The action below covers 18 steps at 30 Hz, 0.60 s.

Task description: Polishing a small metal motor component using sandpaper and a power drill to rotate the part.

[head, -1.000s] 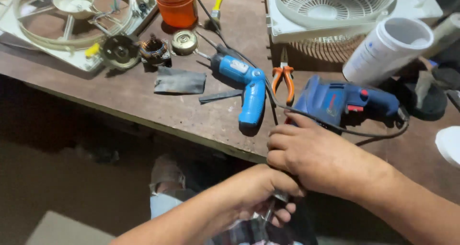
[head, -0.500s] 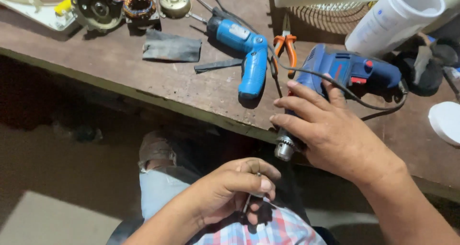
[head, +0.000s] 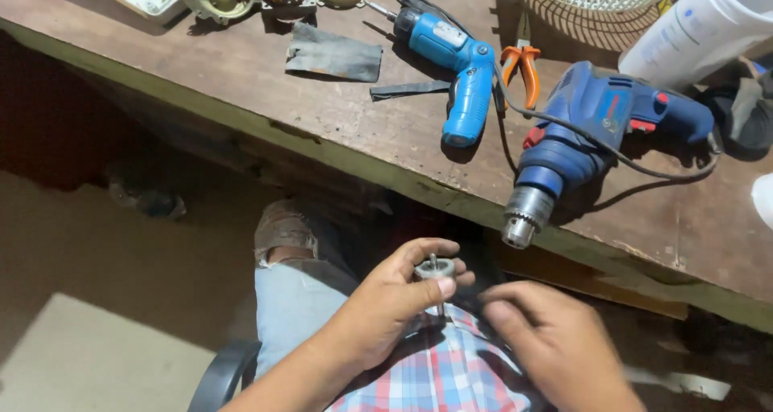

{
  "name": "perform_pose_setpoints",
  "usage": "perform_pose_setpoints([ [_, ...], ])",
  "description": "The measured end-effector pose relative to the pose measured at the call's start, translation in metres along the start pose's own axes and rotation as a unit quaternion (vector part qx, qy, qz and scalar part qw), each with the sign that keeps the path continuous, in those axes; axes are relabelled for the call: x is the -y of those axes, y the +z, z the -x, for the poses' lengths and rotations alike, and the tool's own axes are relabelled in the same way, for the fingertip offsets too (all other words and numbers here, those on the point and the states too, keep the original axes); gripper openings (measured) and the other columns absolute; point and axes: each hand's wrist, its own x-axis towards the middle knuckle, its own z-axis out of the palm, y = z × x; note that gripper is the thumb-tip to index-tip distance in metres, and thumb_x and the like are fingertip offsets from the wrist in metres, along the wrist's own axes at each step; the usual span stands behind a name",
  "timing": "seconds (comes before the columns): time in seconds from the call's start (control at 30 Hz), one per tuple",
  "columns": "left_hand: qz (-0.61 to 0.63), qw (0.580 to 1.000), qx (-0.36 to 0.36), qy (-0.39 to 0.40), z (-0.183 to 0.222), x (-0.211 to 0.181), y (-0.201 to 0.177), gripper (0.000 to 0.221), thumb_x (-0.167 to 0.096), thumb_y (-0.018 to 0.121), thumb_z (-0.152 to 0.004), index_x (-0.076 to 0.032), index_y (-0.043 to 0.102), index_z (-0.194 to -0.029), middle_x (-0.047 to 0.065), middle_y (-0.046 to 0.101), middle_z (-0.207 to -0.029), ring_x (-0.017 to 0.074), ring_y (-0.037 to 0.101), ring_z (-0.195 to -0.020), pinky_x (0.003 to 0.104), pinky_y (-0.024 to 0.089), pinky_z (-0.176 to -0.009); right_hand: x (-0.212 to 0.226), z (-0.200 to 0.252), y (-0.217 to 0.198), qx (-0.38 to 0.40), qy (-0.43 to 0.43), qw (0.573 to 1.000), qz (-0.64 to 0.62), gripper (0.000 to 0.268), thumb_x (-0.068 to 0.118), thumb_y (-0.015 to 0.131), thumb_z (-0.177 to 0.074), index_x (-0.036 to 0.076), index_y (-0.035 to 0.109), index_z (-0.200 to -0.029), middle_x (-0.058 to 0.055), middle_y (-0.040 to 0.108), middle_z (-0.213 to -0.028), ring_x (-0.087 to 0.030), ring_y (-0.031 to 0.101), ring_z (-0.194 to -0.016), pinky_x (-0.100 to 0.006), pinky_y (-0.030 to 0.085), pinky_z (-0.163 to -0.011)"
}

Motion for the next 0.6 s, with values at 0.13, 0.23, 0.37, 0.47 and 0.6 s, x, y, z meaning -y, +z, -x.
perform_pose_setpoints([
  [0.13,-0.015,0.996,0.029,0.082,0.007,0.02,0.003,0.047,-0.011,0.084,-0.099,-0.01,0.073,-0.145,0.008,0.079,-0.15,0.0148,0.069,-0.099,0.031,0.065,-0.076,-0.006,0.0,0.042,0.183,0.073,0.96,-0.198,0.044,0.042,0.081,-0.1,0.015,0.094,-0.133,0.0,0.097,-0.1,-0.013,0.094,-0.086,-0.03,0.072,-0.085],
  [0.23,-0.038,0.992,0.08,0.092,0.021,0.014,0.004,0.041,-0.016,0.079,-0.105,-0.005,0.07,-0.144,0.015,0.075,-0.157,0.0304,0.08,-0.083,0.045,0.075,-0.076,0.005,0.006,0.039,0.153,0.03,0.96,-0.233,0.035,0.038,0.075,-0.111,0.009,0.083,-0.094,-0.005,0.076,-0.067,-0.018,0.072,-0.062,-0.036,0.061,-0.063],
  [0.37,-0.194,0.964,0.076,0.165,0.025,0.001,-0.019,0.049,-0.037,0.071,-0.109,-0.009,0.083,-0.147,0.009,0.084,-0.159,0.0184,0.078,-0.144,0.036,0.059,-0.123,-0.001,0.014,0.028,0.146,0.042,0.982,-0.116,0.039,0.044,0.074,-0.111,0.016,0.083,-0.086,-0.001,0.071,-0.056,-0.015,0.066,-0.053,-0.034,0.052,-0.059],
  [0.47,-0.393,0.875,0.051,0.276,0.027,-0.005,-0.024,0.022,-0.02,0.081,-0.103,-0.011,0.091,-0.12,0.003,0.086,-0.123,0.0166,0.083,-0.116,0.032,0.067,-0.103,0.004,0.019,0.022,0.159,0.009,0.986,-0.045,0.031,0.044,0.077,-0.108,0.023,0.09,-0.089,0.003,0.077,-0.055,-0.012,0.073,-0.054,-0.032,0.056,-0.061],
  [0.6,-0.549,0.771,0.079,0.312,0.026,-0.005,-0.028,0.015,-0.02,0.078,-0.107,-0.014,0.088,-0.116,0.001,0.088,-0.111,0.0184,0.085,-0.103,0.033,0.065,-0.093,0.001,0.024,0.019,0.173,-0.014,0.985,-0.018,0.031,0.045,0.074,-0.108,0.026,0.097,-0.101,0.007,0.081,-0.069,-0.011,0.073,-0.065,-0.032,0.057,-0.067],
])
